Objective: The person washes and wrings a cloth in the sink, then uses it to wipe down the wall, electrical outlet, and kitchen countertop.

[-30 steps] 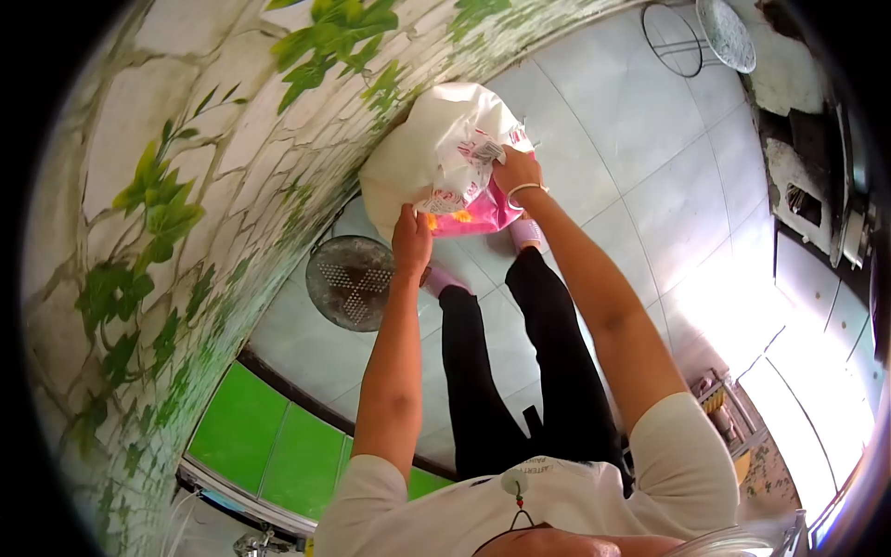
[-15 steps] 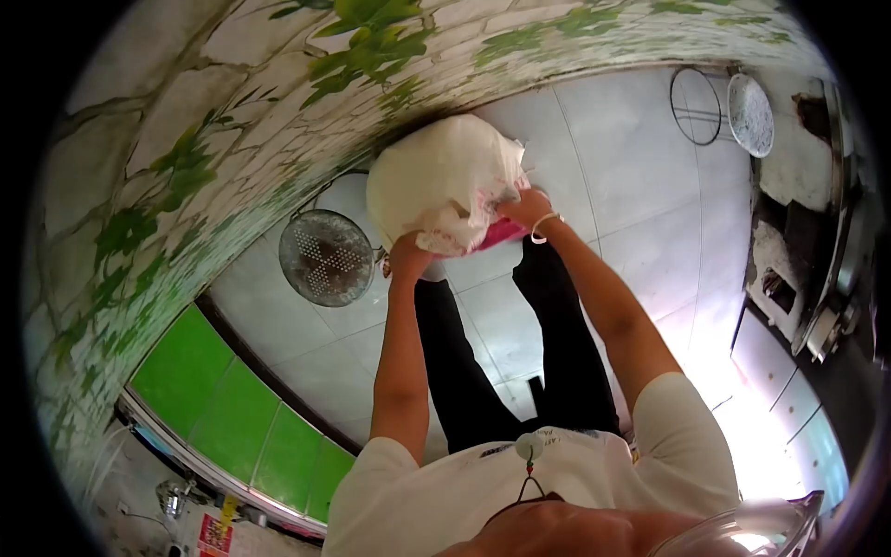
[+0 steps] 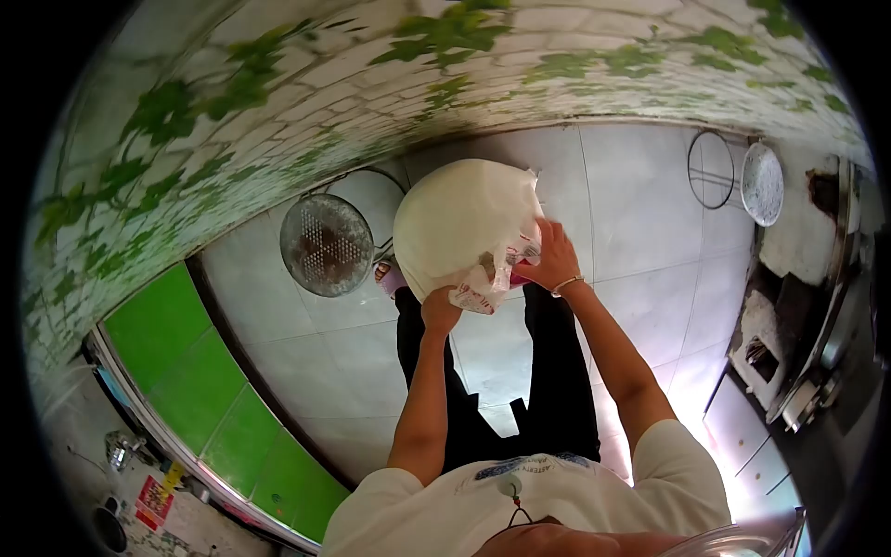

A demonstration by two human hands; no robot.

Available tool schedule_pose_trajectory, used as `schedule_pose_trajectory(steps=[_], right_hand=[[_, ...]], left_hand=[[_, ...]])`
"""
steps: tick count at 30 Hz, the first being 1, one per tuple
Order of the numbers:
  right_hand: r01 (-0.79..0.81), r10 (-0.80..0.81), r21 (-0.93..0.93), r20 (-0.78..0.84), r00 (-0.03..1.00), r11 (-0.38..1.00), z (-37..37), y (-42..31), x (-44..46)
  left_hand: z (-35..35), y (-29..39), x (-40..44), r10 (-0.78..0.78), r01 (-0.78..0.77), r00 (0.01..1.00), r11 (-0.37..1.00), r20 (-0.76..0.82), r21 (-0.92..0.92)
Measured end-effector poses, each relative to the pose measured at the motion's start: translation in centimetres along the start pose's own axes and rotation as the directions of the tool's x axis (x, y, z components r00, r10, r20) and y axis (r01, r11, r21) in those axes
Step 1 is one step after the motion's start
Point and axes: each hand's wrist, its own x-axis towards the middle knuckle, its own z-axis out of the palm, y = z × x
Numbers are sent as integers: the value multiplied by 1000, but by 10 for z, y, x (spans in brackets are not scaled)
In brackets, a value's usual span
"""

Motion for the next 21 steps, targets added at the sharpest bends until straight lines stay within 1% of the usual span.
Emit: schedule_pose_trajectory(steps=[1,2,3,4,5,7,8,10,11,12,13,14,15,16,17,18,19,20,21], right_hand=[[18,-18,-14,9,1000,1000,-1,-7,10],[186,-185,-47,18,983,981,-1,-15,23],[344,-342,-73,37,939,936,2,-25,32],[207,-172,-79,317,933,975,24,-27,38],[271,-246,-98,211,946,958,52,-22,44],[124,-111,-64,179,978,990,67,-29,55],[153,-134,-78,207,969,985,70,-28,54],[264,-234,-238,150,961,935,67,-17,49],[308,-264,-256,191,945,916,65,-13,40],[246,-227,-198,115,967,949,63,-9,27],[179,-175,-136,42,984,974,60,-4,21],[206,-195,-158,85,977,966,58,0,22],[22,-22,0,73,997,1000,57,4,23],[-175,162,147,92,982,974,55,8,21],[-166,150,108,139,979,980,56,12,22],[-297,262,369,143,954,881,61,14,30],[-396,373,603,170,912,693,65,10,38],[-422,409,729,211,888,539,67,4,40],[-422,359,683,245,901,595,69,22,42]], left_hand=[[-2,1,-1,27,-28,999,999,-35,-19],[-2,2,-3,50,-54,996,998,-72,-41],[-5,4,-6,34,-39,996,997,-79,-64],[-9,9,-9,3,-7,999,997,-52,-72],[-12,13,-12,-29,26,999,996,-27,-81],[-7,17,-21,-72,63,994,991,-79,-115],[-5,19,-26,-80,62,991,986,-109,-153],[2,19,-33,-117,81,982,970,-148,-228],[7,18,-37,-74,39,985,975,-155,-217],[11,16,-40,-32,-1,987,979,-157,-202],[15,16,-42,-68,27,985,970,-162,-242],[19,15,-41,-77,34,985,965,-156,-259],[22,15,-41,-93,48,984,959,-149,-279],[22,14,-42,-50,-14,978,953,-202,-304],[21,12,-40,-23,-27,983,963,-180,-268],[8,16,-39,-89,17,978,935,-189,-353],[-6,21,-37,-146,48,969,903,-199,-427],[-11,18,-34,-168,63,965,893,-200,-446],[-16,16,-32,-168,48,963,878,-212,-476]])
